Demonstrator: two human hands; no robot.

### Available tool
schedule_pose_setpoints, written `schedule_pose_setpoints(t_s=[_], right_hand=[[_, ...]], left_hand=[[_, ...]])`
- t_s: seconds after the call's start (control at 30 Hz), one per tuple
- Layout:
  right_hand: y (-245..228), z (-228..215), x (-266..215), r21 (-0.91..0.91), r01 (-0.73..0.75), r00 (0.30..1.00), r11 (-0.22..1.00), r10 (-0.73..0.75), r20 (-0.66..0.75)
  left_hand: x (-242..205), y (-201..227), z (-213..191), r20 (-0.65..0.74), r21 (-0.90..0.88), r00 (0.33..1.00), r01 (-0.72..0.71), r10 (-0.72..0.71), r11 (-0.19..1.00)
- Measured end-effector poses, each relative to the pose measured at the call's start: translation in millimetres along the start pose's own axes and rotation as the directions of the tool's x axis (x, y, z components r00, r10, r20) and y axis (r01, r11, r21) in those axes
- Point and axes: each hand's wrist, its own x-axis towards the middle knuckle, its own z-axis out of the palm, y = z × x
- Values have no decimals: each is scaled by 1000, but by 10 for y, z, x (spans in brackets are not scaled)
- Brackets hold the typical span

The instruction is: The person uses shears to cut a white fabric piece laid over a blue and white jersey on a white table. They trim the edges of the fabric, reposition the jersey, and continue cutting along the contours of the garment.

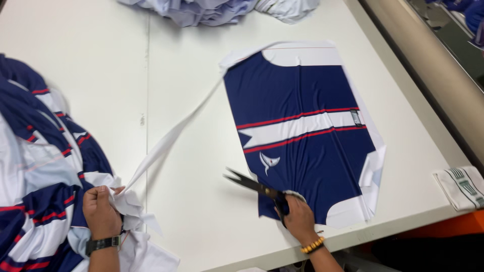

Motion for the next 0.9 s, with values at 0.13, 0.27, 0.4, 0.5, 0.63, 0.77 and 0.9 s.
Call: schedule_pose_setpoints(t_s=[0.13,0.27,0.4,0.5,0.63,0.77,0.9], right_hand=[[939,-462,-493,75,-7,999,997,4,41],[2068,-1328,-797,-250,-383,889,889,429,161],[2707,-1614,-1002,-441,-436,891,784,445,-89],[2851,-1303,-974,-240,-473,881,848,455,-129],[2908,-945,-785,-141,-385,918,912,363,-158],[3085,-1180,-577,-77,-398,916,914,392,-85],[3363,-1485,-437,-165,-493,865,854,502,16]], left_hand=[[-46,347,125,81,835,994,-31,-67,549],[-452,835,288,171,985,985,-170,-34,22],[-559,850,1120,516,835,814,-548,266,57],[-396,427,2138,717,603,663,-744,215,286],[-264,-286,2970,773,631,616,-772,-150,79],[-332,-571,2983,695,691,669,-722,-263,-11],[-940,-547,2639,728,640,627,-766,-278,-53]])
